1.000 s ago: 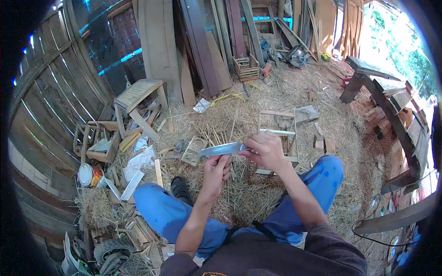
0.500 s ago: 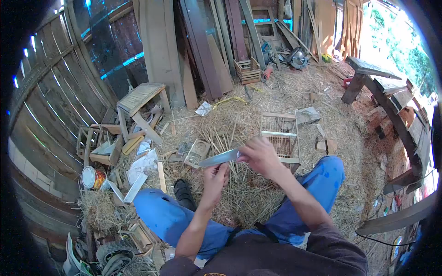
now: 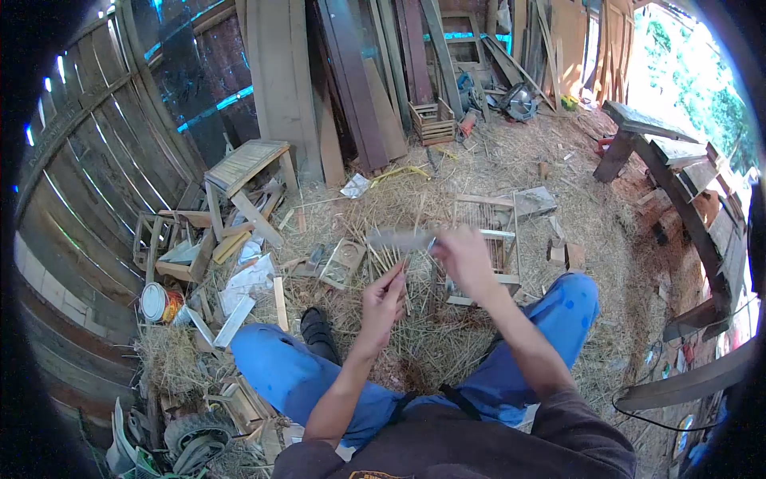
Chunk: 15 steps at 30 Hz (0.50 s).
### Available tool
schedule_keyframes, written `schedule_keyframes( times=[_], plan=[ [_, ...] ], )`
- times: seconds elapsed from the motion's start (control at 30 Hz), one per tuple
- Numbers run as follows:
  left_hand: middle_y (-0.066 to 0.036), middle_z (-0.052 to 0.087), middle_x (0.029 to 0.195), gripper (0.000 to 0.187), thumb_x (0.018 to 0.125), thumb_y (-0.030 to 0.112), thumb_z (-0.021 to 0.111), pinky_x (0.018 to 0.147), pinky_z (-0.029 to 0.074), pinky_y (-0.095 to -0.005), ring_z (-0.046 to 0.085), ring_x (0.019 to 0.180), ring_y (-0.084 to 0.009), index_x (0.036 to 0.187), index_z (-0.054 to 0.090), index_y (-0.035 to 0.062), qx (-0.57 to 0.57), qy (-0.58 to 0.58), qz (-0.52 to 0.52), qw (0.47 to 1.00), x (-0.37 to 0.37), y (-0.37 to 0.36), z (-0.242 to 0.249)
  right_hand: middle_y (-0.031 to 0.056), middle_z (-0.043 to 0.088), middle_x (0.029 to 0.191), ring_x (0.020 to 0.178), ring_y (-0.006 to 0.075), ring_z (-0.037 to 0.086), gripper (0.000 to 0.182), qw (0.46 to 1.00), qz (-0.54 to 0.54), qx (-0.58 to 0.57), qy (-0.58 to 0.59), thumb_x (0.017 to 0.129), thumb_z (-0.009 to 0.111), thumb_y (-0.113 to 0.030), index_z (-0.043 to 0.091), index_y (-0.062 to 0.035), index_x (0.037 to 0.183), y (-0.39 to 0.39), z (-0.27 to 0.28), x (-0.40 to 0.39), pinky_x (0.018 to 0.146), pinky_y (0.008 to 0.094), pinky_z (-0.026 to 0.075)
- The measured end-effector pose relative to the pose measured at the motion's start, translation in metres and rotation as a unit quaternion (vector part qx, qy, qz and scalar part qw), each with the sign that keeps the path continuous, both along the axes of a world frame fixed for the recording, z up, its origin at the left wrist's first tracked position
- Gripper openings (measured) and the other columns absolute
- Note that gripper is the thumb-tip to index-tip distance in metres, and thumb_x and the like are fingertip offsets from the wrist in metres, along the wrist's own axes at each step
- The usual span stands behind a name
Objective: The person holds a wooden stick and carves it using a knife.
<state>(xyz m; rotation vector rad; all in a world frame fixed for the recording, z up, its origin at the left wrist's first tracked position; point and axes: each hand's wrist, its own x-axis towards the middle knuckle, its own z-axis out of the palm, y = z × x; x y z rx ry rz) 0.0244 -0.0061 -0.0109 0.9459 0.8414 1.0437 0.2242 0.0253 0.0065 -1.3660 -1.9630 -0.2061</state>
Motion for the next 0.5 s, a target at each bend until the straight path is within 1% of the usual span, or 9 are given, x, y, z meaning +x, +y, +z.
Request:
schedule_keyframes(
  times=[0.03,0.13,0.17,0.27,0.3,0.37,0.4,0.43,0.5],
  plan=[
    [0.01,0.039,0.069,0.039,0.102,0.019,0.055,0.042,0.023,-0.0179,0.03,0.05,0.0013,0.138,0.055,0.004,0.001,0.011,0.0,1.0,0.0,0.0,-0.004,0.0062,0.058,0.084,0.088,0.0275,0.056,0.021,0.996,0.068,0.006,-0.06,0.082,0.07,-0.028,0.063,-0.0107,0.091,-0.008,-0.002,-0.002,0.081,0.0427,0.04],
    [0.01,0.039,0.068,0.038,0.102,0.019,0.054,0.042,0.022,-0.018,0.03,0.049,0.0013,0.137,0.055,0.0043,0.018,0.009,0.003,1.0,-0.005,-0.011,-0.001,0.0062,0.058,0.084,0.089,0.0275,0.056,0.021,0.998,0.002,0.036,-0.056,0.082,0.07,-0.026,0.065,-0.0109,0.096,0.006,0.013,0.018,0.081,0.0425,0.04],
    [0.01,0.038,0.068,0.038,0.102,0.019,0.054,0.042,0.022,-0.018,0.03,0.049,0.0013,0.137,0.055,0.0045,0.021,0.007,0.014,1.0,-0.004,-0.009,0.003,0.0065,0.058,0.084,0.088,0.0272,0.056,0.024,0.993,0.006,0.087,-0.075,0.081,0.07,-0.026,0.066,-0.0111,0.1,0.011,0.022,0.031,0.079,0.0421,0.04],
    [0.01,0.038,0.066,0.037,0.102,0.021,0.055,0.042,0.022,-0.0181,0.03,0.049,0.0013,0.136,0.056,0.005,0.014,0.011,0.038,0.999,0.004,-0.003,0.003,0.0061,0.059,0.083,0.088,0.0266,0.056,0.026,1.0,0.003,0.021,-0.012,0.081,0.07,-0.027,0.066,-0.0111,0.102,0.011,0.005,0.009,0.079,0.0415,0.041],
    [0.01,0.038,0.066,0.037,0.102,0.021,0.055,0.042,0.022,-0.0182,0.03,0.049,0.0013,0.136,0.056,0.0051,0.003,0.022,0.04,0.999,0.005,-0.003,-0.003,0.0071,0.059,0.083,0.086,0.0277,0.056,0.023,0.997,0.058,0.01,-0.043,0.082,0.069,-0.026,0.065,-0.0102,0.099,0.007,-0.001,0.001,0.077,0.0413,0.041],
    [0.01,0.038,0.065,0.037,0.102,0.022,0.056,0.041,0.022,-0.0184,0.03,0.049,0.0012,0.135,0.057,0.0051,0.003,0.032,0.04,0.999,0.002,-0.004,-0.014,0.008,0.058,0.08,0.083,0.0295,0.055,0.017,0.996,0.088,0.002,0.017,0.081,0.069,-0.02,0.065,-0.0094,0.093,0.011,0.0,0.005,0.077,0.0428,0.04],
    [0.011,0.038,0.065,0.037,0.102,0.022,0.056,0.041,0.022,-0.0186,0.03,0.049,0.0012,0.135,0.057,0.005,0.011,0.029,0.038,0.999,0.0,-0.009,-0.007,0.0084,0.058,0.078,0.082,0.0304,0.055,0.014,0.994,0.103,-0.003,0.048,0.08,0.07,-0.017,0.065,-0.009,0.091,0.013,0.005,0.009,0.077,0.0436,0.039],
    [0.011,0.039,0.065,0.037,0.102,0.022,0.056,0.041,0.022,-0.0187,0.03,0.049,0.0012,0.134,0.057,0.0049,0.02,0.024,0.034,0.999,0.0,-0.011,-0.004,0.0063,0.058,0.077,0.081,0.0295,0.055,0.013,0.996,0.023,0.084,-0.035,0.08,0.07,-0.017,0.065,-0.0102,0.09,0.017,0.017,0.019,0.076,0.0432,0.039],
    [0.011,0.038,0.064,0.036,0.102,0.023,0.056,0.042,0.022,-0.0191,0.03,0.049,0.0013,0.134,0.058,0.0047,0.029,0.02,0.041,0.999,0.001,-0.002,0.003,0.0053,0.058,0.078,0.081,0.0294,0.056,0.013,0.997,0.001,0.078,0.007,0.08,0.07,-0.018,0.065,-0.0108,0.09,0.014,0.019,0.012,0.075,0.0431,0.039]
  ],
)
